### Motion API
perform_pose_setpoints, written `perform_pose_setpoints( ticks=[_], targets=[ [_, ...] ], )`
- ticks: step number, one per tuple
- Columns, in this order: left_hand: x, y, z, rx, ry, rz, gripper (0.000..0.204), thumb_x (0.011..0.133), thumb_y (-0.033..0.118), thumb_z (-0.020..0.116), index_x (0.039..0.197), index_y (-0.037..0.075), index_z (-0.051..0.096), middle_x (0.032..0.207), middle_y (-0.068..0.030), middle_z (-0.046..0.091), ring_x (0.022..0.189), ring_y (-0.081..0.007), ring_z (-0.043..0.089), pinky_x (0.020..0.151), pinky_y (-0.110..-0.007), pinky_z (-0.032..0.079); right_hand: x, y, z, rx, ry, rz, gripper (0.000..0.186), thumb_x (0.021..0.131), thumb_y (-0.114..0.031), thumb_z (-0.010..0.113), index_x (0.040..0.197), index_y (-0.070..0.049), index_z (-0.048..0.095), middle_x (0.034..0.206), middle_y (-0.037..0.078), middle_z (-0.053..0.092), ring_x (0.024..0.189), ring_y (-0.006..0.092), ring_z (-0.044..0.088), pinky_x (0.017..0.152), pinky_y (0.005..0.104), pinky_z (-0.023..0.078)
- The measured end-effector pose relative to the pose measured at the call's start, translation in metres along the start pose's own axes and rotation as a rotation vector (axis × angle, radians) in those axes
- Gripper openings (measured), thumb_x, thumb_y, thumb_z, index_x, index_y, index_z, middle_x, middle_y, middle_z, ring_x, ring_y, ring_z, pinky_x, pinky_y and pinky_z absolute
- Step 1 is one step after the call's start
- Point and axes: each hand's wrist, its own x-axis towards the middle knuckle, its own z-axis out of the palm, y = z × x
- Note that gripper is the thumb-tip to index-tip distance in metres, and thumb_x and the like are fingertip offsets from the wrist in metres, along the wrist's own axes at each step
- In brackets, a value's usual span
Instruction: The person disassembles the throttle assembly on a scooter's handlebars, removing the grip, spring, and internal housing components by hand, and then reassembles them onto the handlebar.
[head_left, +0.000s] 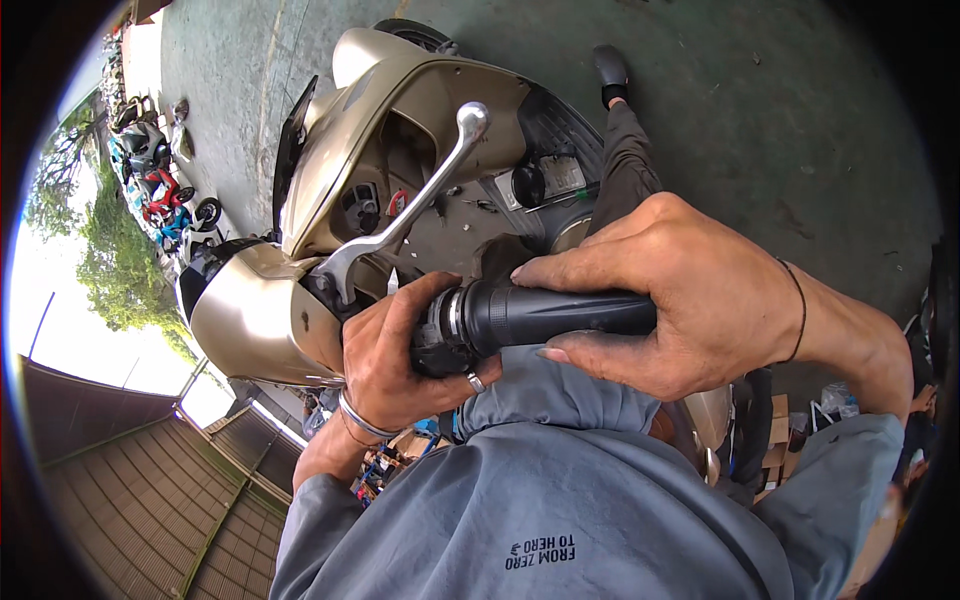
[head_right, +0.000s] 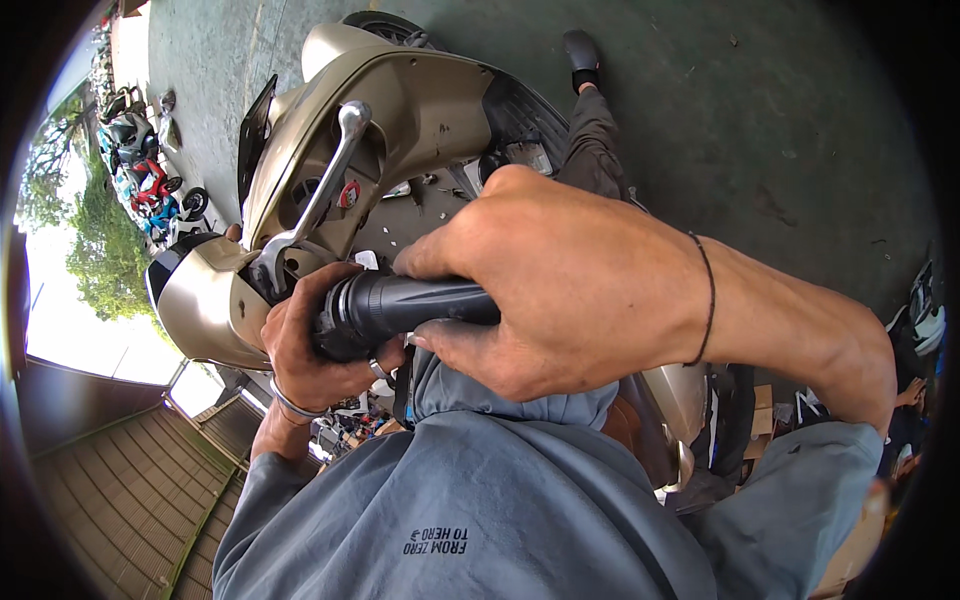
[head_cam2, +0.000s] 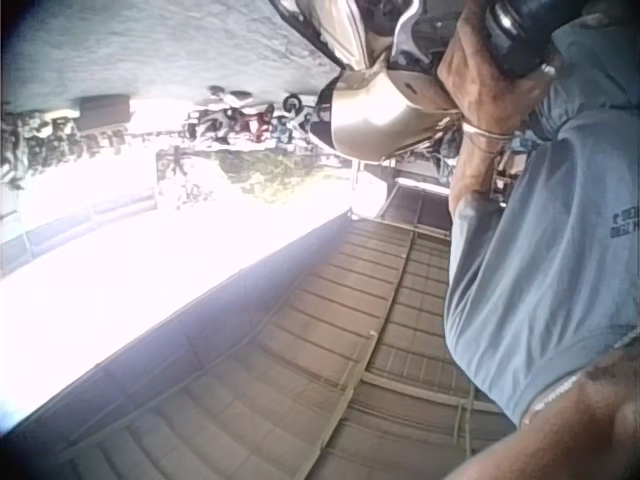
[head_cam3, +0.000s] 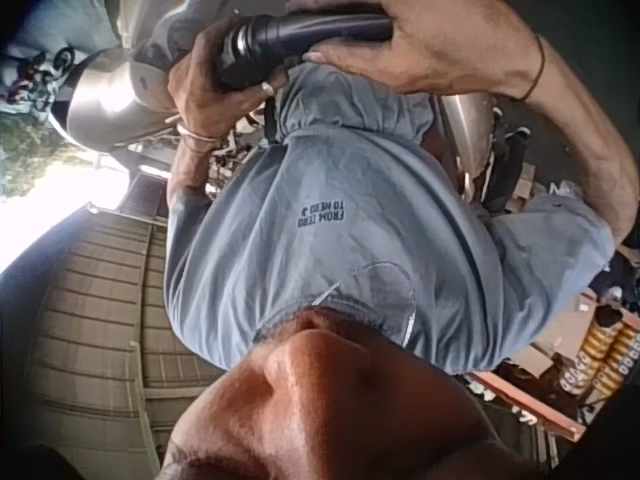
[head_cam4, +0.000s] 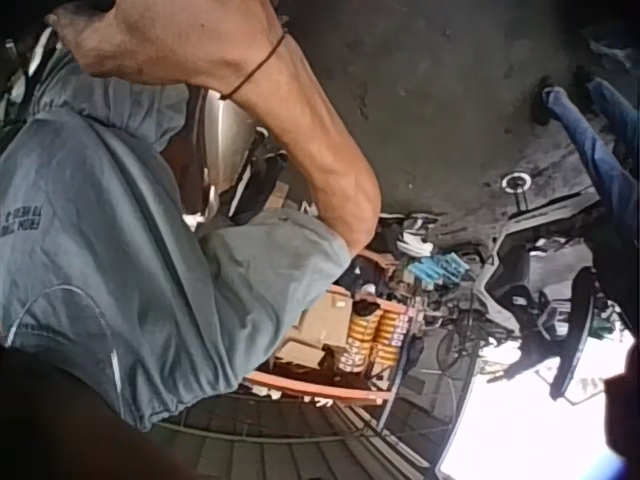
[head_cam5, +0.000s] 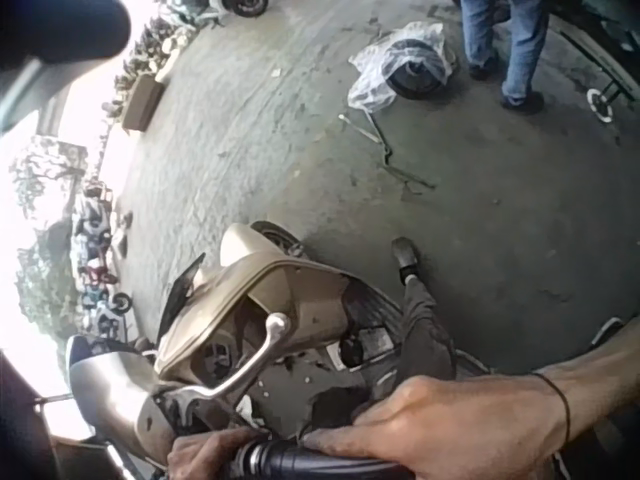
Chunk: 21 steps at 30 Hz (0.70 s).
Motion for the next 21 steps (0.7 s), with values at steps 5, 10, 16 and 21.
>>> perform_pose_setpoints(
  ticks=[5, 10, 16, 21],
  targets=[
    [0.0006, 0.0018, 0.0005, 0.012, -0.01, -0.058, 0.07, 0.057, 0.035, 0.092, 0.112, 0.003, 0.064, 0.092, -0.012, 0.072, 0.083, -0.0249, 0.073, 0.075, -0.034, 0.057, -0.0007, 0.0054, 0.0015, -0.095, 0.025, -0.12, 0.043, 0.075, -0.01, 0.077, 0.113, 0.004, 0.065, 0.077, 0.016, 0.068, 0.062, 0.031, 0.067, 0.056, 0.0359, 0.054],
    [-0.0008, -0.0003, -0.0023, -0.008, -0.009, -0.034, 0.071, 0.058, 0.035, 0.092, 0.113, 0.002, 0.062, 0.091, -0.0123, 0.072, 0.082, -0.0256, 0.073, 0.073, -0.034, 0.057, 0.0015, 0.0012, -0.0051, -0.292, -0.024, -0.179, 0.05, 0.071, -0.012, 0.079, 0.117, 0.001, 0.064, 0.076, 0.013, 0.065, 0.058, 0.0288, 0.064, 0.052, 0.0358, 0.053],
    [0.0002, 0.0029, -0.0013, -0.026, -0.015, -0.084, 0.07, 0.057, 0.036, 0.092, 0.111, 0.002, 0.064, 0.091, -0.0115, 0.071, 0.083, -0.0231, 0.073, 0.075, -0.034, 0.056, -0.0035, 0.0052, -0.0014, -0.4, 0.028, -0.249, 0.052, 0.07, -0.016, 0.08, 0.117, -0.002, 0.065, 0.074, 0.009, 0.062, 0.056, 0.0239, 0.063, 0.044, 0.0321, 0.049],
    [0.002, 0.0001, -0.0015, -0.026, -0.028, 0.011, 0.072, 0.06, 0.031, 0.091, 0.117, 0.001, 0.059, 0.09, -0.0132, 0.071, 0.077, -0.0275, 0.072, 0.069, -0.035, 0.057, -0.0059, 0.0059, 0.0021, -0.422, 0.073, -0.264, 0.057, 0.07, -0.017, 0.081, 0.122, -0.003, 0.063, 0.076, 0.008, 0.062, 0.053, 0.0209, 0.061, 0.043, 0.0312, 0.048]
  ],
)
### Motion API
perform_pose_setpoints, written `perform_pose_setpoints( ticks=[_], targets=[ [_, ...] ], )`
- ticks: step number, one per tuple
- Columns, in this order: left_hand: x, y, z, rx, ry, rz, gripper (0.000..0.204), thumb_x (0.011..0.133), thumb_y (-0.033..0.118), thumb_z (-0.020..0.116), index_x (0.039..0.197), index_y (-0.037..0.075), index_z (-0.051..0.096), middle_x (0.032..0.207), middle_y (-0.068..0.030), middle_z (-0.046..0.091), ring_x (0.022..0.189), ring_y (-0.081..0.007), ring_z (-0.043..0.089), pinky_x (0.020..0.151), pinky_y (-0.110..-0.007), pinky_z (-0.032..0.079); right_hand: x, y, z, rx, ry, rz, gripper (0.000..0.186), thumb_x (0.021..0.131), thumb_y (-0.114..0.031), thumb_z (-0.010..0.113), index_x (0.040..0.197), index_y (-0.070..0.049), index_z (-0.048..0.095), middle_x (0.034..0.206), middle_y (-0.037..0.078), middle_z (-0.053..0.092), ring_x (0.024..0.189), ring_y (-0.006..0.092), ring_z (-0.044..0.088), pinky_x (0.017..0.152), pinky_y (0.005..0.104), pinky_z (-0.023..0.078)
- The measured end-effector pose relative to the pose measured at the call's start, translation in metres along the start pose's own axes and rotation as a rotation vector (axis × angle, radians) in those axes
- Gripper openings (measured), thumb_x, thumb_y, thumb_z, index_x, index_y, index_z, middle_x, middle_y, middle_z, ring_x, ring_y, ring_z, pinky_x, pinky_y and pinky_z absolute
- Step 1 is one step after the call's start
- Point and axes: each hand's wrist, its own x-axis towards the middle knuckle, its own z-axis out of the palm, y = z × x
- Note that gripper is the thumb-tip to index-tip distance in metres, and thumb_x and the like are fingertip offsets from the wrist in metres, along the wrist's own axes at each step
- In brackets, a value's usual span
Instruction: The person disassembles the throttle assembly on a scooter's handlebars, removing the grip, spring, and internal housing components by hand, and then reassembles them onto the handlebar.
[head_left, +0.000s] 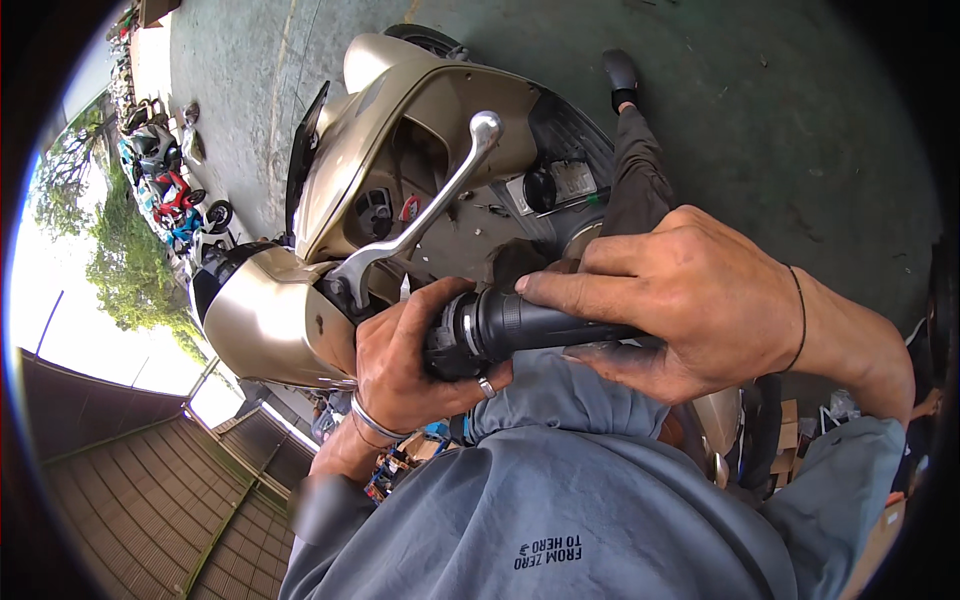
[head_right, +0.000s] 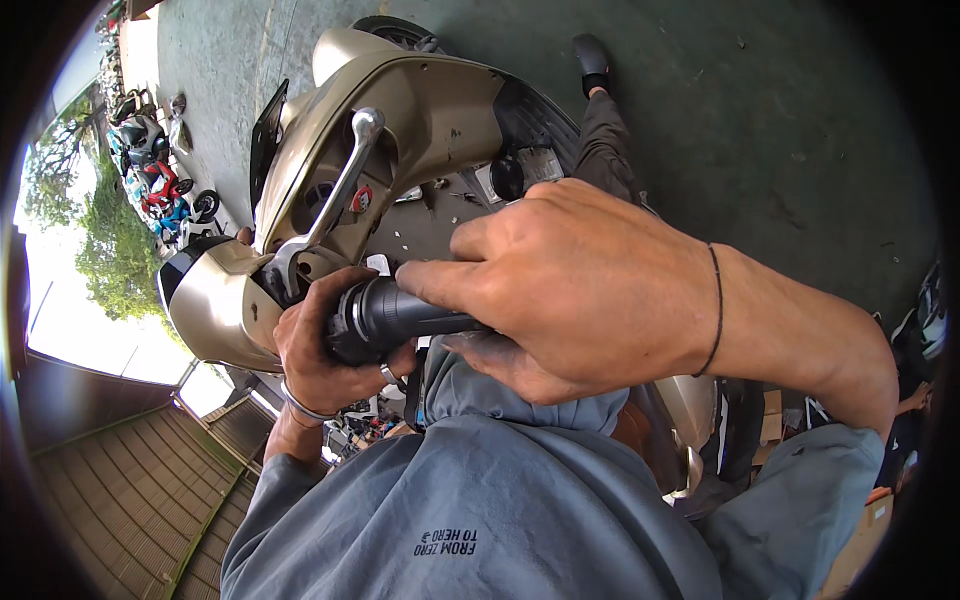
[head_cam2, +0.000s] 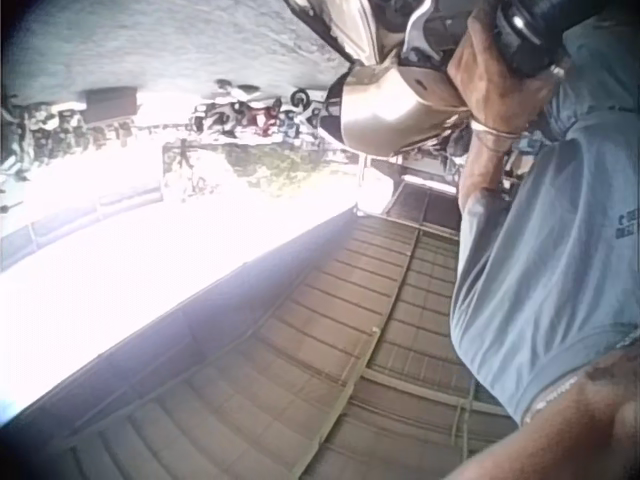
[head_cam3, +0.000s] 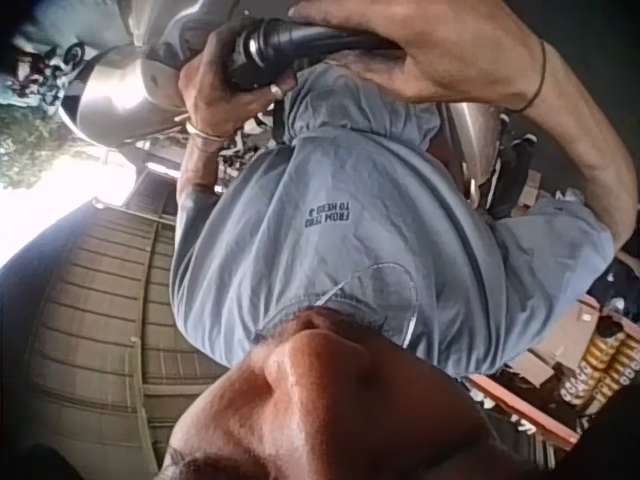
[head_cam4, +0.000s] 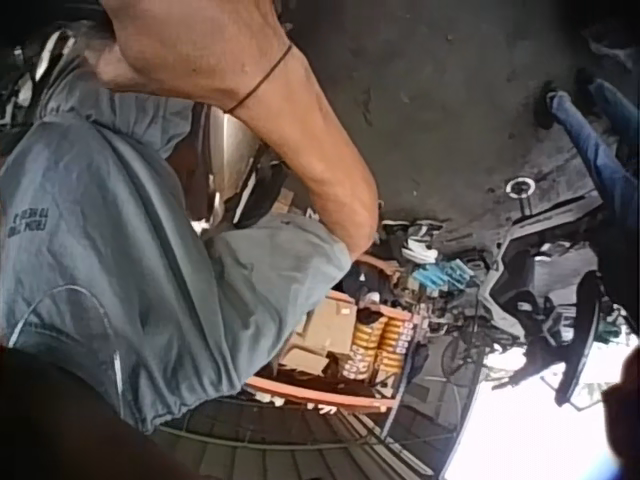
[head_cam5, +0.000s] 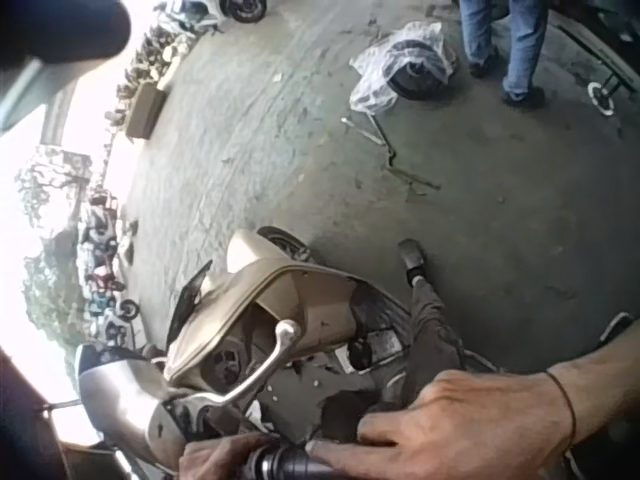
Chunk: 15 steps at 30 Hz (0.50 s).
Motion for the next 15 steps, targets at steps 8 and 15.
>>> perform_pose_setpoints(
  ticks=[8, 15],
  targets=[
    [0.0005, 0.0006, 0.0, -0.015, -0.011, -0.011, 0.07, 0.059, 0.026, 0.09, 0.117, 0.001, 0.058, 0.089, -0.0132, 0.07, 0.075, -0.0289, 0.071, 0.068, -0.037, 0.057, 0.0002, -0.0026, -0.0006, -0.035, -0.013, -0.002, 0.064, 0.068, -0.015, 0.082, 0.128, -0.004, 0.062, 0.076, 0.006, 0.061, 0.051, 0.0192, 0.058, 0.044, 0.0307, 0.048],
    [-0.0005, -0.0016, 0.0035, -0.059, 0.026, -0.018, 0.07, 0.059, 0.026, 0.089, 0.118, 0.004, 0.058, 0.085, -0.0125, 0.069, 0.072, -0.0298, 0.069, 0.066, -0.038, 0.055, 0.001, -0.004, 0.001, 0.013, 0.012, 0.034, 0.054, 0.071, -0.017, 0.078, 0.12, -0.001, 0.064, 0.076, 0.009, 0.061, 0.054, 0.0232, 0.061, 0.048, 0.0335, 0.051]
  ],
)
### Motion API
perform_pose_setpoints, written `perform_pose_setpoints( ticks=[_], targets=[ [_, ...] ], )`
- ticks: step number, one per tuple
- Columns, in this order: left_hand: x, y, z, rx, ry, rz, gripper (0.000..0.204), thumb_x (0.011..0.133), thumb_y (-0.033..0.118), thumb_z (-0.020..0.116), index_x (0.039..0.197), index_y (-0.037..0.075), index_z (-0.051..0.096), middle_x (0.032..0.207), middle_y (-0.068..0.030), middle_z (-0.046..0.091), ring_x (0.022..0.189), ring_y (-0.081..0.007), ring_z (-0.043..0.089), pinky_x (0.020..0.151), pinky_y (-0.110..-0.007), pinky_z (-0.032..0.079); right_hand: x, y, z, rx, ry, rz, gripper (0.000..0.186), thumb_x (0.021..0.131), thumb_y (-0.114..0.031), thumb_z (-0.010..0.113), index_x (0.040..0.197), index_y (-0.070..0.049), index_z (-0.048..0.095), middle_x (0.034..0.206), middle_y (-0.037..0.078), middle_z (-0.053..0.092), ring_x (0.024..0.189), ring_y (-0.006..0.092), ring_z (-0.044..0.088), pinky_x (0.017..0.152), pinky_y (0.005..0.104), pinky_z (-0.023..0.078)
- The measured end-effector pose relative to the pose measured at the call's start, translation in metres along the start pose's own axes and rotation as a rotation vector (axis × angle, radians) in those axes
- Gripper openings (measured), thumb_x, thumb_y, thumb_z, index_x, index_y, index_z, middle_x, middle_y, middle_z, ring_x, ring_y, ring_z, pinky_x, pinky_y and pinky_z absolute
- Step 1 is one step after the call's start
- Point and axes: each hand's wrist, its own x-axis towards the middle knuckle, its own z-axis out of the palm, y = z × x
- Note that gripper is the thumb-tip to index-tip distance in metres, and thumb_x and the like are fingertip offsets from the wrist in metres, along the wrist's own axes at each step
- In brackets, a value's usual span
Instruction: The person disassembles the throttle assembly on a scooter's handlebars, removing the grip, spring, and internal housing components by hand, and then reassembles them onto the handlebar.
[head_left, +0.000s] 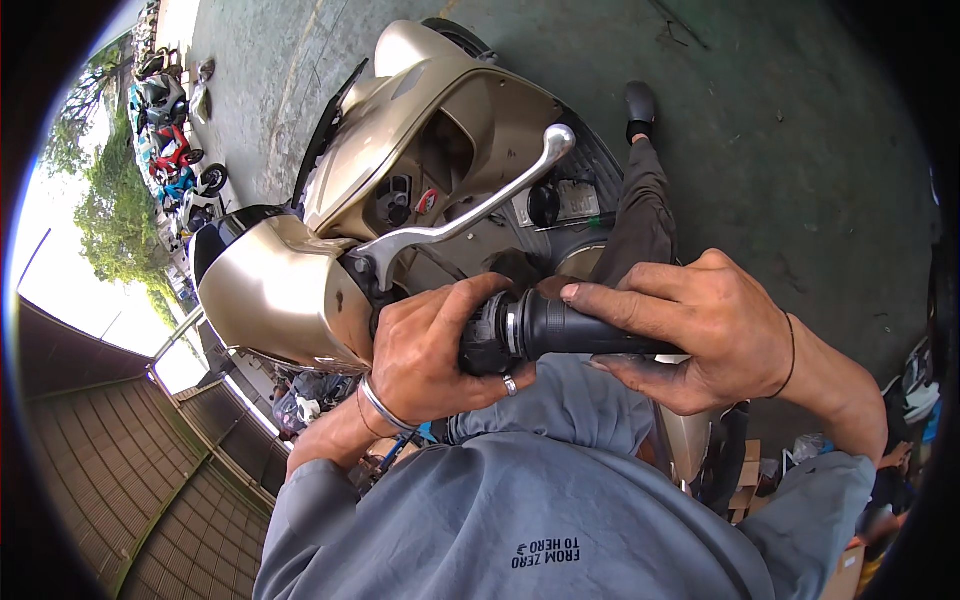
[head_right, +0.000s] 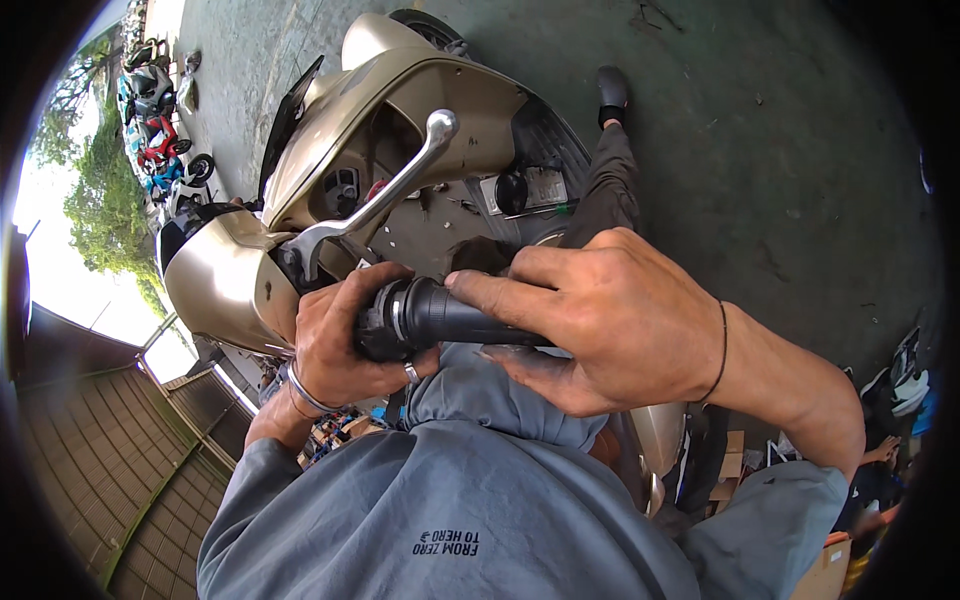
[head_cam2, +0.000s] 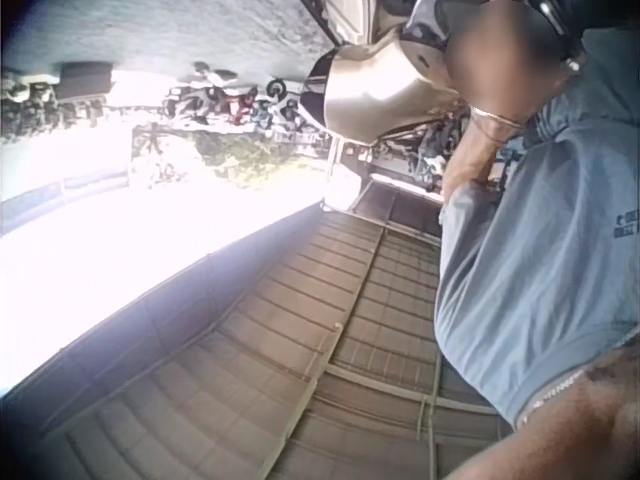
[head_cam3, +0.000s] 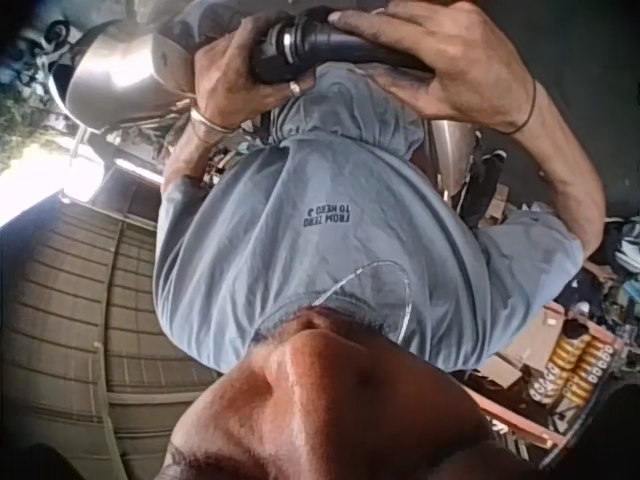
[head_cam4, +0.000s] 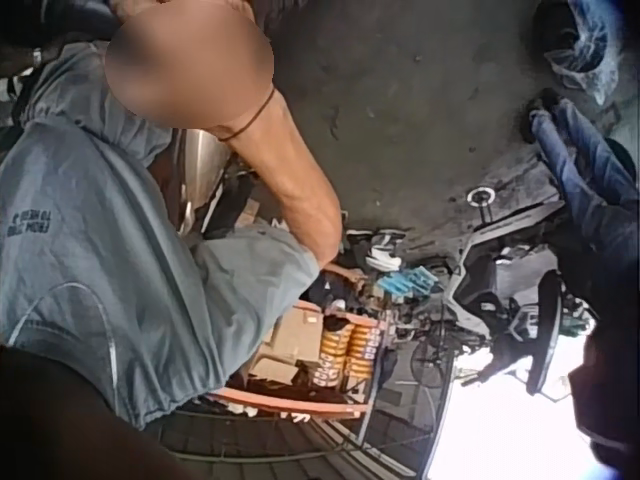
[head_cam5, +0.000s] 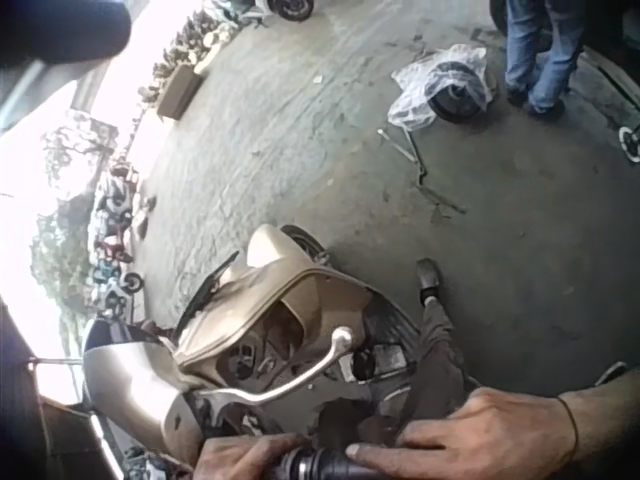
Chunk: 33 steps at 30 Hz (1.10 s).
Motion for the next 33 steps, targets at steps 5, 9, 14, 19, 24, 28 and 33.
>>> perform_pose_setpoints(
  ticks=[5, 9, 14, 19, 24, 28, 33],
  targets=[
    [0.0, -0.001, 0.002, -0.021, 0.013, 0.017, 0.069, 0.059, 0.026, 0.088, 0.117, 0.004, 0.058, 0.085, -0.0126, 0.068, 0.072, -0.0299, 0.069, 0.065, -0.038, 0.055, 0.001, -0.003, -0.001, -0.012, -0.004, 0.013, 0.054, 0.071, -0.017, 0.079, 0.12, -0.001, 0.064, 0.076, 0.009, 0.061, 0.053, 0.0225, 0.06, 0.047, 0.0332, 0.051],
    [0.0, 0.0, -0.001, -0.015, 0.011, 0.024, 0.067, 0.06, 0.025, 0.087, 0.116, 0.004, 0.058, 0.085, -0.0126, 0.068, 0.071, -0.0301, 0.069, 0.064, -0.038, 0.055, 0.003, -0.006, -0.005, -0.052, -0.028, 0.043, 0.061, 0.067, -0.015, 0.082, 0.125, -0.005, 0.065, 0.077, 0.005, 0.065, 0.06, 0.0178, 0.062, 0.049, 0.0277, 0.043],
    [0.002, 0.002, -0.012, -0.031, -0.112, -0.003, 0.084, 0.059, 0.04, 0.091, 0.123, 0.002, 0.052, 0.095, -0.0137, 0.066, 0.084, -0.0325, 0.069, 0.075, -0.04, 0.054, 0.002, -0.007, -0.005, -0.055, -0.049, 0.069, 0.061, 0.067, -0.015, 0.083, 0.124, -0.005, 0.066, 0.077, 0.005, 0.066, 0.062, 0.0183, 0.063, 0.05, 0.028, 0.044],
    [0.009, 0.005, -0.026, 0.011, -0.154, -0.015, 0.089, 0.058, 0.046, 0.09, 0.125, 0.003, 0.051, 0.097, -0.0137, 0.065, 0.085, -0.0323, 0.067, 0.075, -0.039, 0.053, 0.0, -0.006, -0.003, -0.027, -0.036, 0.09, 0.061, 0.067, -0.015, 0.082, 0.125, -0.004, 0.065, 0.078, 0.007, 0.066, 0.062, 0.0195, 0.064, 0.051, 0.0291, 0.046],
    [-0.003, 0.002, -0.012, 0.045, -0.1, -0.032, 0.076, 0.057, 0.032, 0.09, 0.12, 0.004, 0.055, 0.087, -0.0102, 0.065, 0.075, -0.029, 0.067, 0.067, -0.038, 0.052, 0.001, -0.004, -0.001, 0.014, -0.002, 0.044, 0.056, 0.071, -0.016, 0.08, 0.123, -0.003, 0.064, 0.074, 0.007, 0.058, 0.052, 0.0221, 0.058, 0.047, 0.0327, 0.049],
    [-0.001, 0.0, -0.004, -0.012, -0.061, -0.031, 0.072, 0.057, 0.024, 0.087, 0.118, 0.004, 0.055, 0.083, -0.01, 0.065, 0.07, -0.0288, 0.067, 0.064, -0.038, 0.052, 0.002, -0.007, -0.003, -0.033, -0.009, 0.041, 0.056, 0.07, -0.015, 0.08, 0.122, -0.003, 0.065, 0.074, 0.007, 0.059, 0.051, 0.021, 0.057, 0.045, 0.0322, 0.048],
    [0.0, 0.002, -0.005, -0.056, -0.054, -0.014, 0.066, 0.056, 0.021, 0.085, 0.112, 0.003, 0.056, 0.083, -0.0096, 0.065, 0.069, -0.0274, 0.067, 0.062, -0.037, 0.053, 0.001, -0.006, -0.001, -0.023, 0.014, 0.008, 0.058, 0.068, -0.014, 0.081, 0.122, -0.002, 0.065, 0.075, 0.007, 0.06, 0.05, 0.0186, 0.057, 0.044, 0.0295, 0.049]
  ],
)
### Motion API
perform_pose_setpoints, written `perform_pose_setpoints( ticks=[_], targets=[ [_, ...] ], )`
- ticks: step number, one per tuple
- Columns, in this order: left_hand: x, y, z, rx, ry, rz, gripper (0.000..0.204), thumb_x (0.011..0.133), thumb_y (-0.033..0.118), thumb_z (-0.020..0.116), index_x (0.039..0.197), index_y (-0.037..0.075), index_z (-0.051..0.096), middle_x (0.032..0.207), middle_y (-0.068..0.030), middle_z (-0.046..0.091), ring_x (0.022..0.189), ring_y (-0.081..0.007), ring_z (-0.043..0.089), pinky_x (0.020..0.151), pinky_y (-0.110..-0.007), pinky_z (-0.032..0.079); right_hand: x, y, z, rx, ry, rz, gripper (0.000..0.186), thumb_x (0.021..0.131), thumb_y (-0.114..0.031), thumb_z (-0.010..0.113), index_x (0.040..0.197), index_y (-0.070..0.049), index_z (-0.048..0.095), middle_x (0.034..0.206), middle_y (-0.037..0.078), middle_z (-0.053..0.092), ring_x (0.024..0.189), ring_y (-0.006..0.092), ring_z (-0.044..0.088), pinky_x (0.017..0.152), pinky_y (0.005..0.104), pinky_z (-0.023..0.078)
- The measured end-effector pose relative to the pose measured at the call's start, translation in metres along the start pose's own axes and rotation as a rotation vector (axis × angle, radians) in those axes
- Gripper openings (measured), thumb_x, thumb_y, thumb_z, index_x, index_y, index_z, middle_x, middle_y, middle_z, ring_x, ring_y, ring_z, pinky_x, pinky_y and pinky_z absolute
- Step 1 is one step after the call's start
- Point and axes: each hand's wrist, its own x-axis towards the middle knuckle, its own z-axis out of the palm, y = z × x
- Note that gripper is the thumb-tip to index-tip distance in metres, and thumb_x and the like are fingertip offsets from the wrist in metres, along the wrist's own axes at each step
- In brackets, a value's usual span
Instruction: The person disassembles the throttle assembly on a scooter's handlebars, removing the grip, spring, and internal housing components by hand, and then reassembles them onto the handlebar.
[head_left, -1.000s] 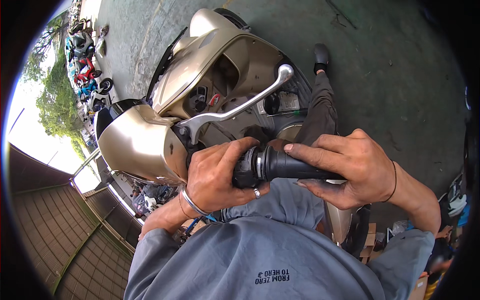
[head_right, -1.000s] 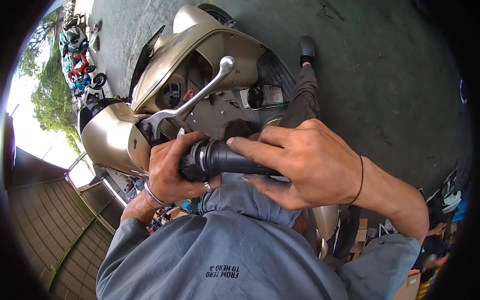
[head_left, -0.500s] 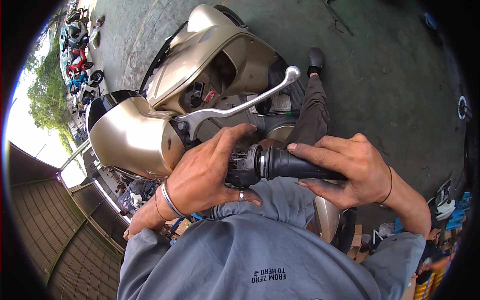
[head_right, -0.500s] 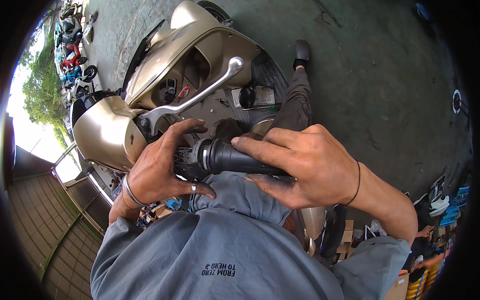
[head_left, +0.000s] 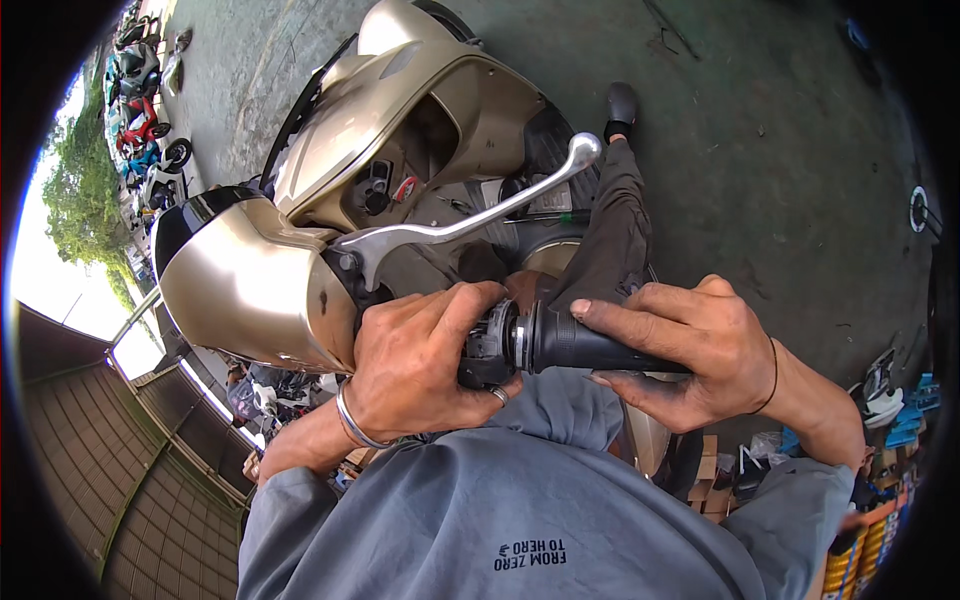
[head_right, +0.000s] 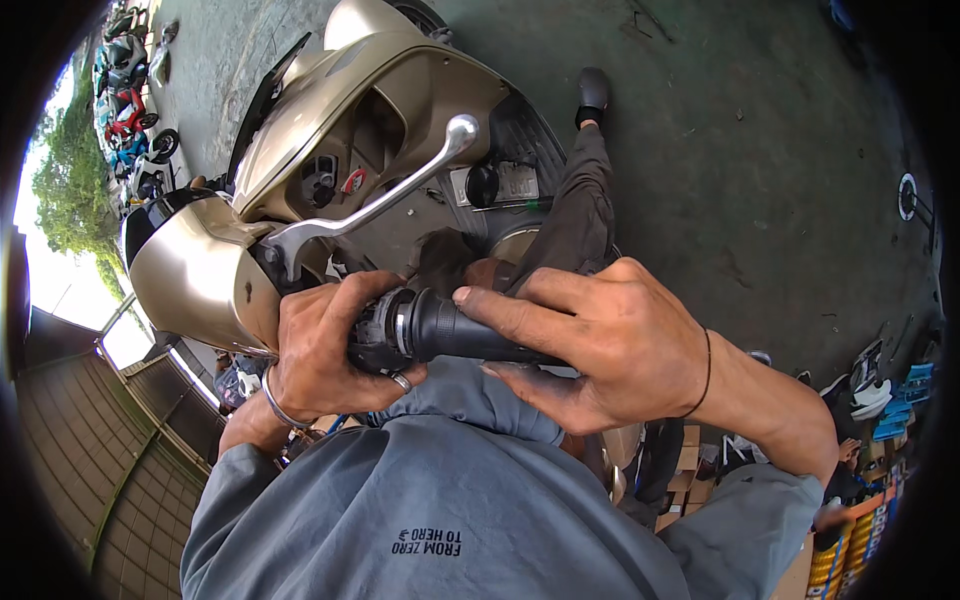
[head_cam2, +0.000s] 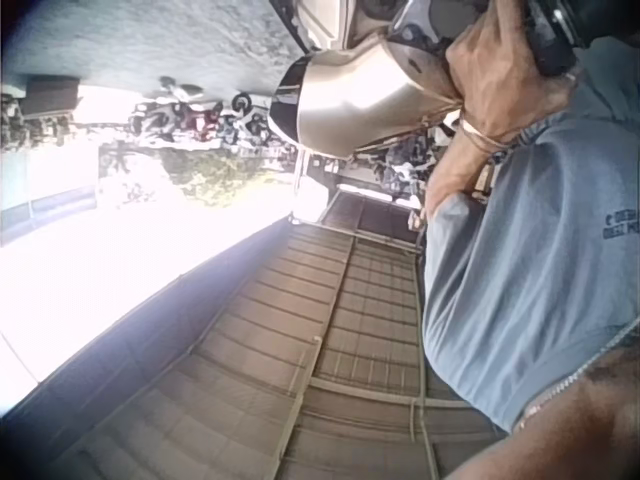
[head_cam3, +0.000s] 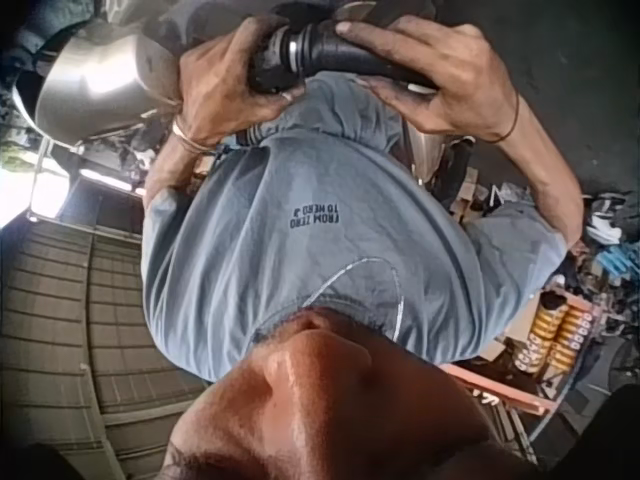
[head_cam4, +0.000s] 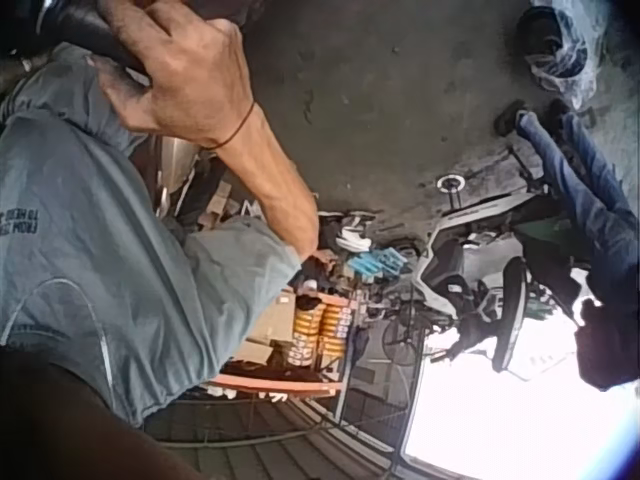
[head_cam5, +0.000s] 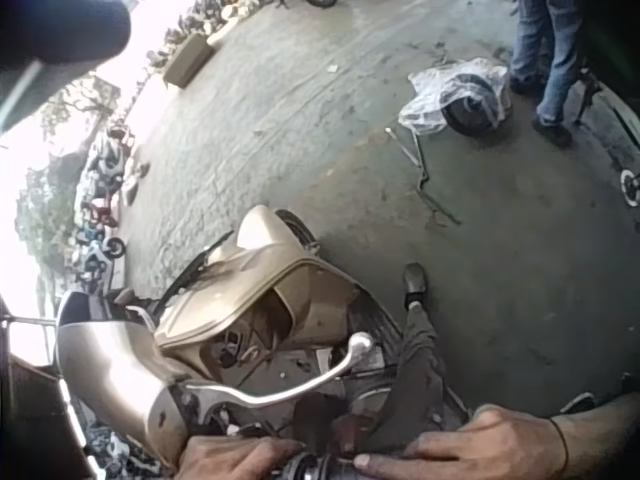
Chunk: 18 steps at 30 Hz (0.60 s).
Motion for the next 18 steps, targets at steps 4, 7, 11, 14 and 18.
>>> perform_pose_setpoints(
  ticks=[4, 7, 11, 14, 18],
  targets=[
    [0.0022, 0.0006, 0.0, -0.006, 0.007, 0.004, 0.066, 0.056, 0.021, 0.085, 0.112, 0.003, 0.055, 0.083, -0.0091, 0.065, 0.069, -0.0271, 0.068, 0.062, -0.037, 0.053, 0.002, 0.0004, -0.0023, -0.011, -0.012, -0.007, 0.059, 0.067, -0.013, 0.082, 0.122, -0.001, 0.065, 0.075, 0.007, 0.061, 0.05, 0.0182, 0.058, 0.044, 0.0288, 0.05],
    [0.0024, 0.0018, -0.0005, -0.005, 0.008, 0.006, 0.066, 0.056, 0.021, 0.085, 0.112, 0.003, 0.055, 0.083, -0.0088, 0.065, 0.07, -0.027, 0.068, 0.062, -0.037, 0.054, 0.0031, 0.0007, -0.0032, 0.013, -0.034, 0.002, 0.059, 0.067, -0.013, 0.082, 0.122, -0.002, 0.065, 0.075, 0.007, 0.061, 0.05, 0.0179, 0.058, 0.044, 0.0291, 0.05],
    [0.0031, 0.0021, -0.001, 0.001, 0.001, 0.004, 0.065, 0.056, 0.021, 0.085, 0.111, 0.003, 0.055, 0.084, -0.0083, 0.065, 0.069, -0.0262, 0.068, 0.062, -0.036, 0.054, 0.0021, 0.0017, -0.0009, 0.009, -0.024, 0.004, 0.06, 0.067, -0.014, 0.081, 0.123, -0.002, 0.065, 0.074, 0.006, 0.061, 0.049, 0.0172, 0.057, 0.043, 0.0286, 0.048],
    [0.0029, 0.002, -0.0013, 0.004, -0.014, 0.001, 0.064, 0.056, 0.021, 0.085, 0.109, 0.002, 0.055, 0.084, -0.0084, 0.064, 0.069, -0.0256, 0.068, 0.061, -0.036, 0.054, 0.0011, 0.0025, -0.0028, 0.008, -0.055, 0.021, 0.061, 0.065, -0.013, 0.081, 0.123, -0.001, 0.066, 0.073, 0.007, 0.063, 0.052, 0.0173, 0.059, 0.043, 0.0278, 0.046],
    [0.0032, 0.0017, -0.0009, 0.011, -0.008, 0.014, 0.064, 0.056, 0.022, 0.085, 0.109, 0.002, 0.055, 0.084, -0.0089, 0.063, 0.069, -0.0255, 0.068, 0.061, -0.036, 0.053, 0.002, 0.0021, -0.0057, -0.013, -0.088, 0.027, 0.063, 0.062, -0.01, 0.08, 0.122, 0.001, 0.067, 0.074, 0.01, 0.066, 0.055, 0.0177, 0.063, 0.043, 0.0273, 0.045]
  ],
)
